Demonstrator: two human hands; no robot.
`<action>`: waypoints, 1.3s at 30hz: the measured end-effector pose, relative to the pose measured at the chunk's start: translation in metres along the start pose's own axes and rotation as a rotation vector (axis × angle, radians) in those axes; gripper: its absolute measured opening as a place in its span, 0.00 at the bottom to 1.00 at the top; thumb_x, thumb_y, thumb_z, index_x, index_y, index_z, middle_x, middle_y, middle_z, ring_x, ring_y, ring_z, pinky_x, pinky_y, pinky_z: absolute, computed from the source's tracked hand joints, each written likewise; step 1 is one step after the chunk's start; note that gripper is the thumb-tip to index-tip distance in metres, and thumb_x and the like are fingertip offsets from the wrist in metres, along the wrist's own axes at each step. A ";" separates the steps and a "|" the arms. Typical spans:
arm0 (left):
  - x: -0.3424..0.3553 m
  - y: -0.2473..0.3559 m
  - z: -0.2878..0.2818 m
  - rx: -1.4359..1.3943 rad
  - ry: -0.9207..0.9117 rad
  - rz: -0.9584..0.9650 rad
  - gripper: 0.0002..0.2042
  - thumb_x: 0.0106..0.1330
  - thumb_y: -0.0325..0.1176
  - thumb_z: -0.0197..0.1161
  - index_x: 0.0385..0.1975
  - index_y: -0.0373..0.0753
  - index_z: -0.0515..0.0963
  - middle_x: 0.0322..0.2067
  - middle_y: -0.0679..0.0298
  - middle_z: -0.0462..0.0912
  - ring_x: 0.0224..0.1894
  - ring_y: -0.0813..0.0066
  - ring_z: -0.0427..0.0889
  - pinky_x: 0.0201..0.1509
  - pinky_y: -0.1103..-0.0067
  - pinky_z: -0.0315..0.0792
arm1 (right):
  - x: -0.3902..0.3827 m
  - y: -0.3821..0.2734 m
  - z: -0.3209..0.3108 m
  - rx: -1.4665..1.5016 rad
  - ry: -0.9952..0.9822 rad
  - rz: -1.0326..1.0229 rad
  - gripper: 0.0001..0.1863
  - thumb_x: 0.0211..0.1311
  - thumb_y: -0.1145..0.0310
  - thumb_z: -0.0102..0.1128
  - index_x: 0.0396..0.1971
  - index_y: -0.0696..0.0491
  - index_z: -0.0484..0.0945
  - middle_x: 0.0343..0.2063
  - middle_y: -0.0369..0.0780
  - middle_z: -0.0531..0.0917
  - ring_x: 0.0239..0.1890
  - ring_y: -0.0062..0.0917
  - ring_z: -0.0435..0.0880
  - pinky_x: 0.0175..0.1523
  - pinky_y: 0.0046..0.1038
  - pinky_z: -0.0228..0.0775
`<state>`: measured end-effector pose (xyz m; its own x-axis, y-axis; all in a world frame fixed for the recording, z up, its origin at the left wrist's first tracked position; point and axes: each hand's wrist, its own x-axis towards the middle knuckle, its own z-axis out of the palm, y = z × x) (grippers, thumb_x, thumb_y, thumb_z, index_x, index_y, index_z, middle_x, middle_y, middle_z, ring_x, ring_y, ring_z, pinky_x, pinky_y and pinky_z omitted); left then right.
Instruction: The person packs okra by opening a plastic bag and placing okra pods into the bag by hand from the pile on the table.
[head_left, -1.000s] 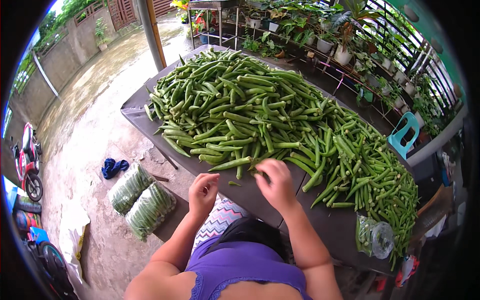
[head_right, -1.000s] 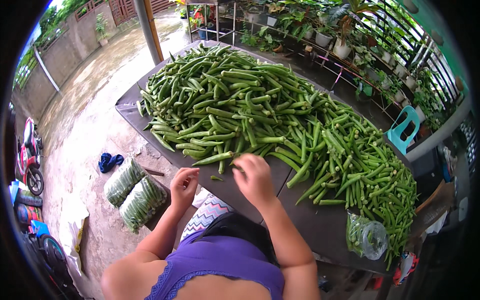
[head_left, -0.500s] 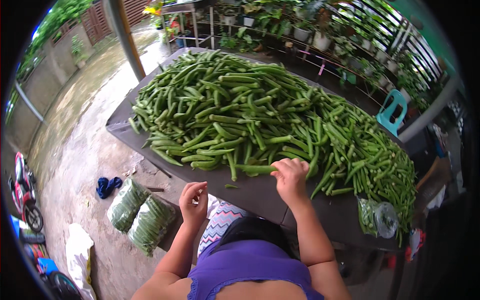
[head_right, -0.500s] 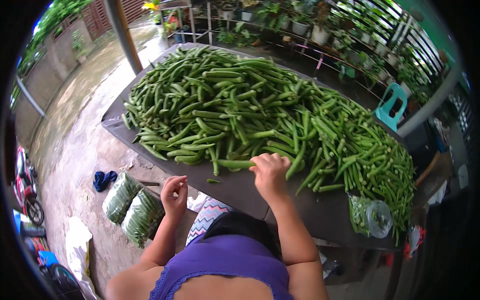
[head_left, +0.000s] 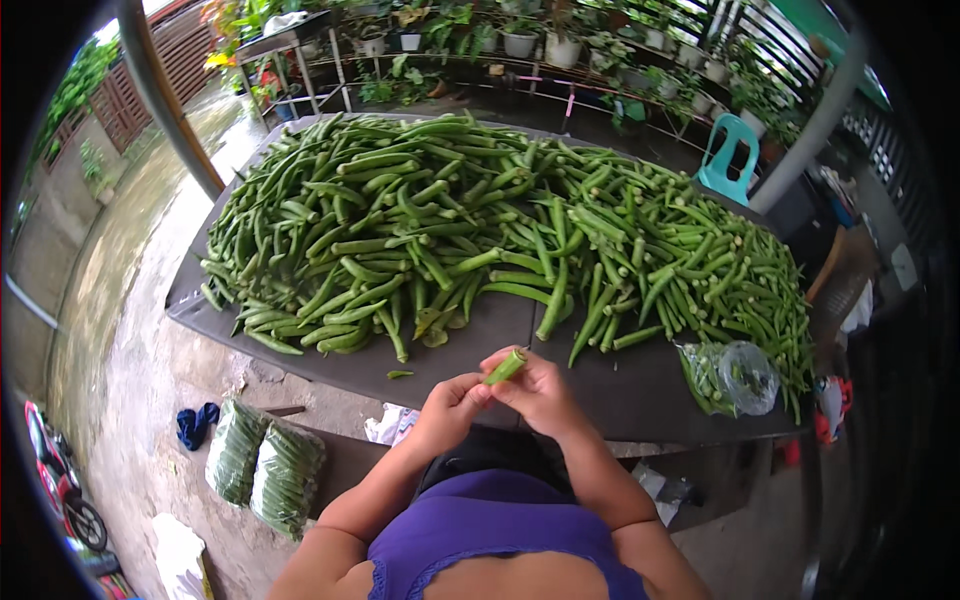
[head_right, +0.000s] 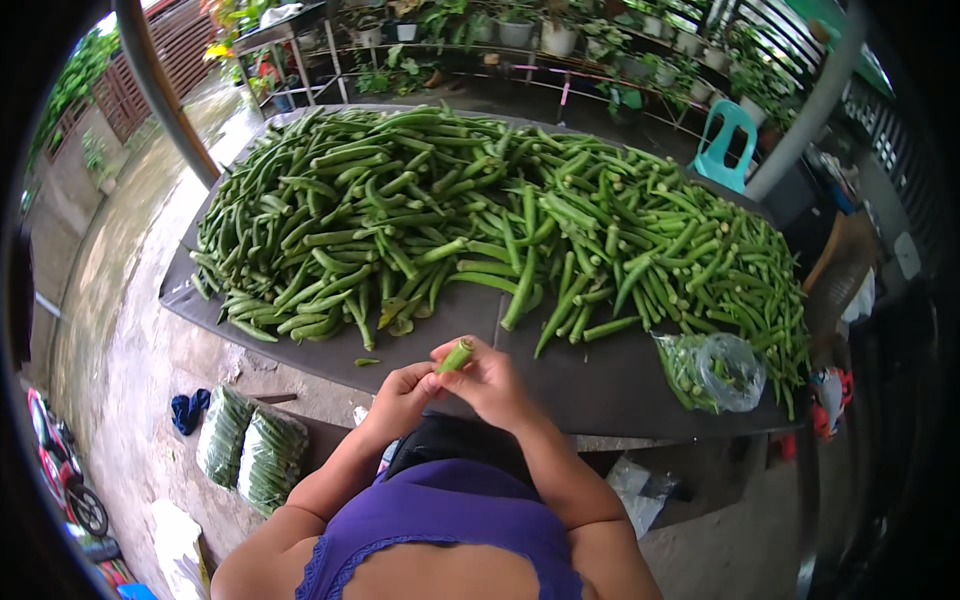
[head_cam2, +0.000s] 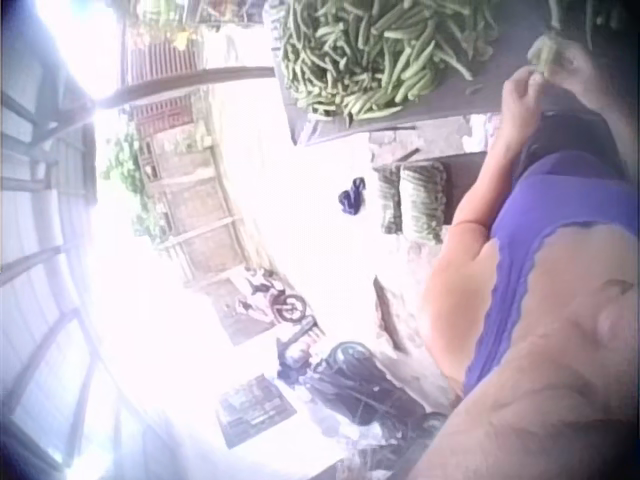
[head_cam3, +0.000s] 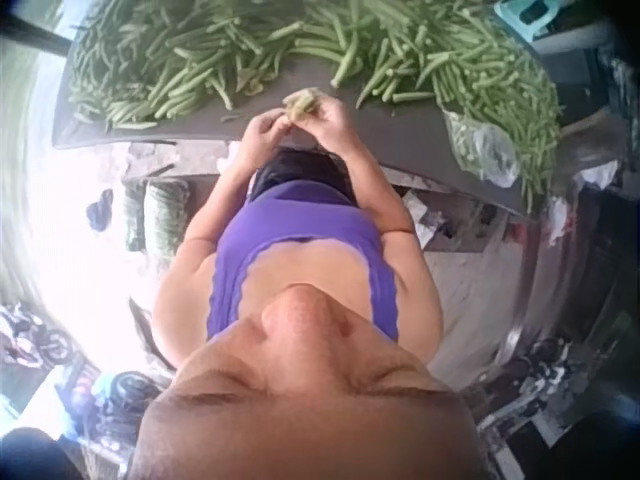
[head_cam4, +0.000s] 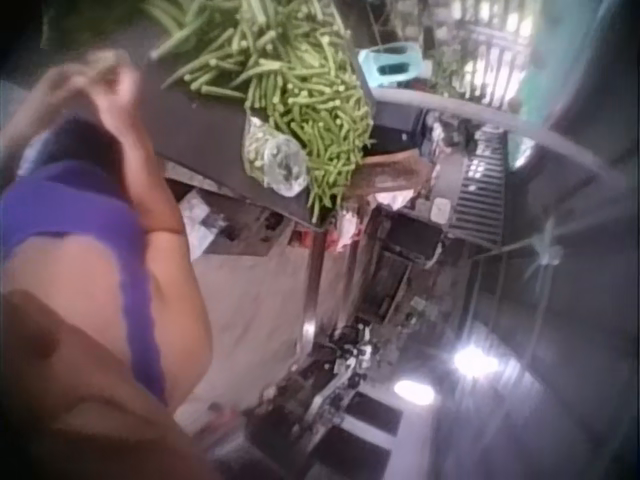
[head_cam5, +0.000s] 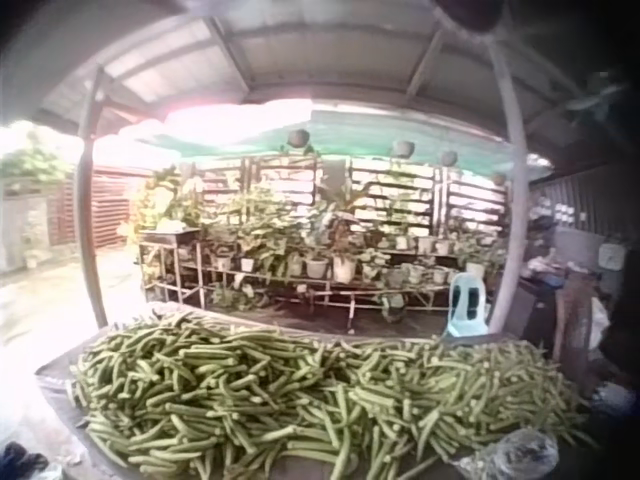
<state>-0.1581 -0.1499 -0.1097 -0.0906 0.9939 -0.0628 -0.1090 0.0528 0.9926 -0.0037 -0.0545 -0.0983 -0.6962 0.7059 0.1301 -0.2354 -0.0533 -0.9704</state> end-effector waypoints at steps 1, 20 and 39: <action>0.003 -0.002 0.005 0.001 -0.027 -0.003 0.16 0.78 0.42 0.55 0.41 0.33 0.80 0.32 0.73 0.78 0.38 0.84 0.72 0.43 0.82 0.68 | -0.003 0.003 0.001 0.076 -0.044 0.032 0.14 0.67 0.71 0.67 0.49 0.58 0.78 0.45 0.37 0.78 0.40 0.19 0.80 0.45 0.22 0.76; 0.030 -0.046 -0.018 0.426 0.249 0.302 0.08 0.67 0.25 0.63 0.44 0.33 0.79 0.40 0.62 0.78 0.39 0.77 0.76 0.41 0.81 0.70 | -0.162 -0.146 -0.182 -0.248 1.240 -0.722 0.15 0.76 0.56 0.53 0.40 0.54 0.76 0.22 0.33 0.78 0.20 0.20 0.78 0.27 0.24 0.76; 0.041 -0.047 -0.006 0.627 0.322 0.402 0.09 0.59 0.18 0.63 0.39 0.33 0.79 0.29 0.62 0.78 0.27 0.76 0.76 0.33 0.80 0.71 | -0.274 -0.041 -0.390 -1.279 1.302 0.474 0.15 0.61 0.68 0.61 0.48 0.52 0.82 0.46 0.54 0.83 0.50 0.52 0.81 0.56 0.43 0.73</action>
<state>-0.1629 -0.1120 -0.1600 -0.2955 0.8767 0.3796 0.5590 -0.1635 0.8129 0.4612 0.0301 -0.1736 0.4809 0.8481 0.2222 0.8024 -0.3236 -0.5015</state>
